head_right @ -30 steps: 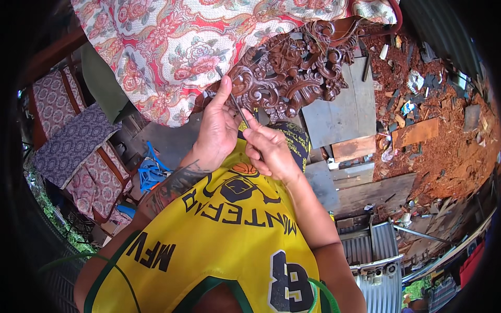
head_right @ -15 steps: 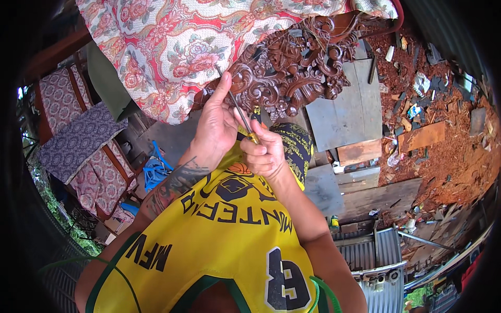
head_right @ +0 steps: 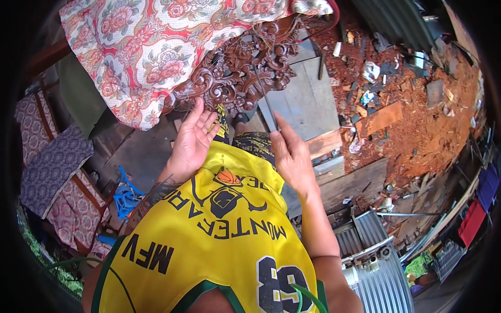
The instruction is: The person removes staples and pulls fabric edges on an upholstered chair using pliers and a screwdriver. Then, the person aligns the cushion fabric over the carved wooden frame and staples it securely in place using a pneumatic staple gun.
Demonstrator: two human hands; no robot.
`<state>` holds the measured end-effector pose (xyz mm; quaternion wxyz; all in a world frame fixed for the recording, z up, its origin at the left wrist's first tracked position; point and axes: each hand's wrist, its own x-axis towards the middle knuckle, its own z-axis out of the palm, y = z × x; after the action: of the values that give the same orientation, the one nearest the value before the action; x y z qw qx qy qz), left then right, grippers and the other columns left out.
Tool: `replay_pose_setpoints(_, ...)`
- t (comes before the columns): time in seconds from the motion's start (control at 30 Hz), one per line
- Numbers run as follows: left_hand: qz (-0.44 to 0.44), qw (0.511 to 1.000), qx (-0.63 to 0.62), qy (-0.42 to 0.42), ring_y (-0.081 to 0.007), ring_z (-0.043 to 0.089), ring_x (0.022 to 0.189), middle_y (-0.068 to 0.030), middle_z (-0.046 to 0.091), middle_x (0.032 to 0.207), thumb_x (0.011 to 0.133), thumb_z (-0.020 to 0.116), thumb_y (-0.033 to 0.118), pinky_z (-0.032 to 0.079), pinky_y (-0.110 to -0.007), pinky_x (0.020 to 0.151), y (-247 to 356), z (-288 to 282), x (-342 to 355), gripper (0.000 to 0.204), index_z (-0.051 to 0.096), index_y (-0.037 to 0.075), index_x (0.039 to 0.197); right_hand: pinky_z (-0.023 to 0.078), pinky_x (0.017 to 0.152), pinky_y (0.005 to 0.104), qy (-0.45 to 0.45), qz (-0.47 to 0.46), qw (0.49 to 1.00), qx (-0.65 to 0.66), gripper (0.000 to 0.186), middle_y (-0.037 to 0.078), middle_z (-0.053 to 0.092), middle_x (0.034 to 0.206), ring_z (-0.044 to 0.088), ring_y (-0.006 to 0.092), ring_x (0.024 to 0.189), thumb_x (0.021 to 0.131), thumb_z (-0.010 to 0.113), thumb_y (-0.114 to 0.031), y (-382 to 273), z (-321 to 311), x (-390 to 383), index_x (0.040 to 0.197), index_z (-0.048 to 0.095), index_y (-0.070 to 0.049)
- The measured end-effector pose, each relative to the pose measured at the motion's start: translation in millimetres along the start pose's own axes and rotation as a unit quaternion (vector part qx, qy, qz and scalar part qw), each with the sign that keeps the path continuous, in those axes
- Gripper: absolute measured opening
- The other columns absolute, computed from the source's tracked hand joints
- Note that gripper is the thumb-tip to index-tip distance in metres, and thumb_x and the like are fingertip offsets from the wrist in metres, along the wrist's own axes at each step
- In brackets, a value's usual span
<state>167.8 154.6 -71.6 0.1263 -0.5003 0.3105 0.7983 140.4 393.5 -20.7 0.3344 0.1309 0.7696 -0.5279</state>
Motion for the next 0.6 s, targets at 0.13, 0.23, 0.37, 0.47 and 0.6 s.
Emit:
replay_pose_setpoints(0.13, -0.005, 0.999, -0.051, -0.011, -0.0252, 0.048, 0.139, -0.0068, 0.061, 0.137, 0.094, 0.079, 0.045, 0.032, -0.045, 0.121, 4, 2, 8, 0.061, 0.058, 0.010, 0.140, 0.054, 0.075, 0.0418, 0.041, -0.014, 0.982, -0.182, 0.046, 0.020, 0.069, 0.079, 0.070, 0.0317, 0.072, 0.104, 0.057, -0.021, -26, -18, 7, 0.148, 0.058, -0.005)
replay_pose_setpoints(0.23, -0.022, 0.998, -0.066, -0.005, -0.0230, 0.049, 0.136, -0.0043, 0.063, 0.133, 0.094, 0.080, 0.042, 0.035, -0.044, 0.119, 3, -3, 13, 0.058, 0.060, 0.012, 0.139, 0.055, 0.082, 0.0456, 0.032, -0.011, 0.968, -0.250, 0.042, 0.030, 0.071, 0.092, 0.074, 0.0429, 0.094, 0.101, 0.062, -0.023, -41, -18, 9, 0.138, 0.065, -0.004)
replay_pose_setpoints(0.37, 0.000, 0.997, -0.067, -0.043, -0.0202, 0.046, 0.130, 0.0017, 0.059, 0.133, 0.093, 0.080, 0.044, 0.030, -0.045, 0.117, 4, -4, 17, 0.052, 0.060, 0.020, 0.135, 0.056, 0.084, 0.0450, 0.030, -0.016, 0.969, -0.246, 0.043, 0.029, 0.073, 0.091, 0.075, 0.0425, 0.093, 0.099, 0.065, -0.024, -58, -21, 13, 0.135, 0.067, -0.001)
replay_pose_setpoints(0.47, 0.023, 0.999, -0.043, -0.015, -0.0271, 0.042, 0.140, -0.0105, 0.049, 0.147, 0.087, 0.082, 0.054, 0.031, -0.045, 0.119, -6, 0, 20, 0.085, 0.048, 0.007, 0.150, 0.056, 0.082, 0.0481, 0.041, -0.110, 0.929, -0.351, 0.046, 0.030, 0.072, 0.099, 0.071, 0.0461, 0.095, 0.092, 0.070, -0.012, -95, -26, 7, 0.136, 0.065, 0.001)
replay_pose_setpoints(0.6, 0.034, 0.997, -0.066, -0.027, -0.0237, 0.047, 0.131, -0.0050, 0.054, 0.142, 0.088, 0.081, 0.055, 0.030, -0.044, 0.117, -15, -9, 32, 0.078, 0.052, 0.014, 0.148, 0.057, 0.083, 0.0508, 0.068, -0.308, 0.881, -0.353, 0.037, 0.029, 0.068, 0.114, 0.070, 0.0480, 0.093, 0.091, 0.068, -0.001, -112, -5, 33, 0.128, 0.067, 0.001)
